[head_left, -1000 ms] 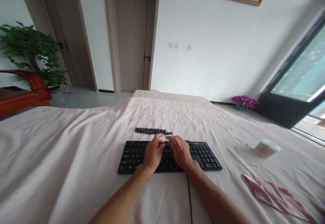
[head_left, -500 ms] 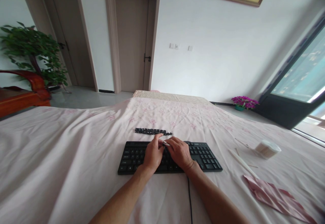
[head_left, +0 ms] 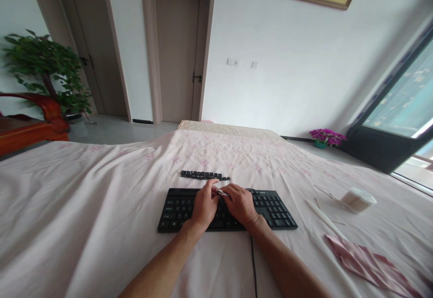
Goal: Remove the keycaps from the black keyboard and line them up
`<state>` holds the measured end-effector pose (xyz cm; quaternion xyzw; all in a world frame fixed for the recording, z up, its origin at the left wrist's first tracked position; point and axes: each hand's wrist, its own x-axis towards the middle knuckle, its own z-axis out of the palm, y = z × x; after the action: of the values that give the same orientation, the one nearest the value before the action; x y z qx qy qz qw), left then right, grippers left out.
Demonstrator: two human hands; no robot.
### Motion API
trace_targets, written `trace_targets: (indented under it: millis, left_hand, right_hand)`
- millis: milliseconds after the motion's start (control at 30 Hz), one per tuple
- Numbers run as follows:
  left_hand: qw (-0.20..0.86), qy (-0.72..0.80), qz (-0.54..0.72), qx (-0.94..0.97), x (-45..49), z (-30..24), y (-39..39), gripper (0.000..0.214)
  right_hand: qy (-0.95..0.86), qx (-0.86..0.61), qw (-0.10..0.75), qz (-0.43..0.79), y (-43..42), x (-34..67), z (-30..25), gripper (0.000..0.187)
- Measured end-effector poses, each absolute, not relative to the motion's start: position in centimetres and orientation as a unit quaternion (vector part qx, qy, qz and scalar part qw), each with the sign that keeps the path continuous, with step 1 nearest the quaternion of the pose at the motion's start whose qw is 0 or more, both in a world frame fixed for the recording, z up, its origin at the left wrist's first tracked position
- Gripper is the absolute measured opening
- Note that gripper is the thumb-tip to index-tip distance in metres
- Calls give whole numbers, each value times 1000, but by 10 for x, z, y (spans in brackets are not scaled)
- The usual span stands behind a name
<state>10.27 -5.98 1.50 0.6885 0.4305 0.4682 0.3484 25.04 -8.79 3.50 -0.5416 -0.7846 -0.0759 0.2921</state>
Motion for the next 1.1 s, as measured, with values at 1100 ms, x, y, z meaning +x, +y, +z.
trace_targets:
  millis: [1100]
  left_hand:
    - [339,424,464,700,102,16,-59,40]
  right_hand:
    - [-788,-526,317,-47,-89,251,35,20]
